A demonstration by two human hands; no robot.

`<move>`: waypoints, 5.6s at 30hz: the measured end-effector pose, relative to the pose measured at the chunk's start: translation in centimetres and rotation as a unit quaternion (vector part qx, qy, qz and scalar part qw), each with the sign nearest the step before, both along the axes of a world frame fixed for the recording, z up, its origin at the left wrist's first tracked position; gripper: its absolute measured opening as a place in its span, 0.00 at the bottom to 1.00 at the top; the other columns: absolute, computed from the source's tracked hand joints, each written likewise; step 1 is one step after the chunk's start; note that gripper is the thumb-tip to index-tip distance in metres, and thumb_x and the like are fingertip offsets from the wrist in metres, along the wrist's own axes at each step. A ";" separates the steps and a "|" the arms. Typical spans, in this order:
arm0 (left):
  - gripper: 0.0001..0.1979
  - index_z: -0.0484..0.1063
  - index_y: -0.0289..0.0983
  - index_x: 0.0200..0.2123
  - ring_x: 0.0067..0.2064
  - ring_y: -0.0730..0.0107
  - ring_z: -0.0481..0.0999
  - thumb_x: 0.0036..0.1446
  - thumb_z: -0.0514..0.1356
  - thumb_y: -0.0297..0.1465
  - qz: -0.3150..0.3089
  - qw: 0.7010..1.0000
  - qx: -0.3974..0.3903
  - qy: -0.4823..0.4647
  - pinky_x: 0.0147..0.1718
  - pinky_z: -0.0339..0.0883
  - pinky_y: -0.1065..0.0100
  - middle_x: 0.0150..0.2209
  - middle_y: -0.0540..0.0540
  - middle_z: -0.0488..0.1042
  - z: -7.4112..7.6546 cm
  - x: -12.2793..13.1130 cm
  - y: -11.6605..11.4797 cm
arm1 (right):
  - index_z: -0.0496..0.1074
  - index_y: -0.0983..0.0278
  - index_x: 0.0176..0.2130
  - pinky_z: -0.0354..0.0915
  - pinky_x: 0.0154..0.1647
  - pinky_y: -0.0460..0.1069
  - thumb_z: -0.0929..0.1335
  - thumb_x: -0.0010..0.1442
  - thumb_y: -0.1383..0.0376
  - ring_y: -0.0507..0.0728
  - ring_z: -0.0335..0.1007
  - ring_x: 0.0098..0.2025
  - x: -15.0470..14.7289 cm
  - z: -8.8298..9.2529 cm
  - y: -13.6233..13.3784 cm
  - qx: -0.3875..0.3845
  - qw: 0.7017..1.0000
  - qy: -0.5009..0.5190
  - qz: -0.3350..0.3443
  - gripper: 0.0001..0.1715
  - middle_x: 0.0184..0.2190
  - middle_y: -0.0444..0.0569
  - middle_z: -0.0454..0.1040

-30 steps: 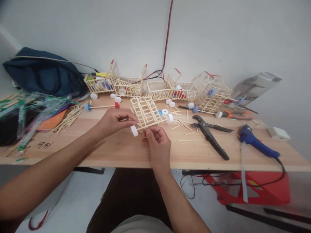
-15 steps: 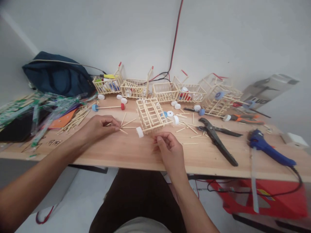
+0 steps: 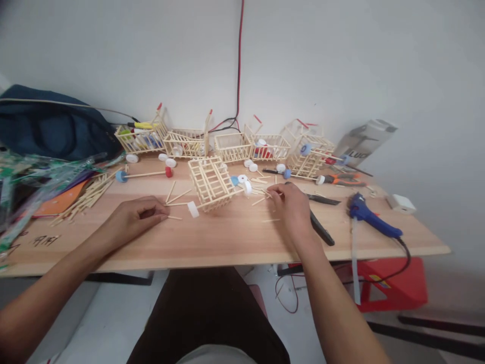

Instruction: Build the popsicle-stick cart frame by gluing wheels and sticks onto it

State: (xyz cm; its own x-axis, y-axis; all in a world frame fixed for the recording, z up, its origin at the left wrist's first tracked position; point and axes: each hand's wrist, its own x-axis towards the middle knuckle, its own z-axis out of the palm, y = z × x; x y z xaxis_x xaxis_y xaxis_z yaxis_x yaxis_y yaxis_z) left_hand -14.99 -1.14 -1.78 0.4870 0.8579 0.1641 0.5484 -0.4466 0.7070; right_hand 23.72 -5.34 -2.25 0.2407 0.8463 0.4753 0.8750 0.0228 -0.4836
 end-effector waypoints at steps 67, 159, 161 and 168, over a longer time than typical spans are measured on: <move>0.05 0.77 0.33 0.28 0.30 0.76 0.70 0.53 0.64 0.30 -0.063 0.988 -0.042 -0.133 0.29 0.61 0.73 0.29 0.48 0.77 3.9 6.7 2.1 | 0.72 0.60 0.40 0.61 0.40 0.53 0.68 0.65 0.67 0.56 0.69 0.39 -9.9 0.4 0.4 0.229 0.937 -0.148 0.218 0.02 0.36 0.48 0.75; 0.13 0.78 0.39 0.40 0.48 0.53 0.76 0.57 0.55 0.28 0.479 0.838 0.065 0.254 0.37 0.65 0.63 0.46 0.43 0.79 1.6 -9.6 -4.0 | 0.79 0.59 0.39 0.65 0.38 0.55 0.57 0.63 0.51 0.64 0.77 0.39 -4.2 1.5 2.0 0.054 0.997 0.035 0.043 0.27 0.34 0.53 0.82; 0.13 0.78 0.39 0.40 0.48 0.54 0.76 0.57 0.55 0.28 0.466 0.844 0.082 0.252 0.38 0.65 0.64 0.46 0.43 0.79 1.5 -9.3 -3.7 | 0.79 0.59 0.39 0.64 0.37 0.56 0.57 0.63 0.51 0.64 0.77 0.39 -4.4 1.6 2.0 0.047 0.997 0.040 0.041 0.27 0.34 0.53 0.82; 0.15 0.81 0.37 0.40 0.47 0.52 0.77 0.59 0.53 0.27 0.407 0.860 0.091 0.293 0.37 0.65 0.62 0.46 0.39 0.79 1.9 -7.7 -1.6 | 0.78 0.55 0.39 0.63 0.37 0.57 0.57 0.64 0.48 0.64 0.77 0.41 -4.4 1.8 1.8 0.029 0.998 0.049 0.033 0.26 0.36 0.55 0.82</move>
State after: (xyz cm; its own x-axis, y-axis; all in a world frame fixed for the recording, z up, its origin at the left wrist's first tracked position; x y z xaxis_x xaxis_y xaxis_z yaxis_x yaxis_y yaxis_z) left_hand -22.69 -2.74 0.13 -0.2184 0.9396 0.2634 0.9703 0.1801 0.1617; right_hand 19.36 -3.51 -0.43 0.2330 0.8335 0.5009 0.8188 0.1097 -0.5635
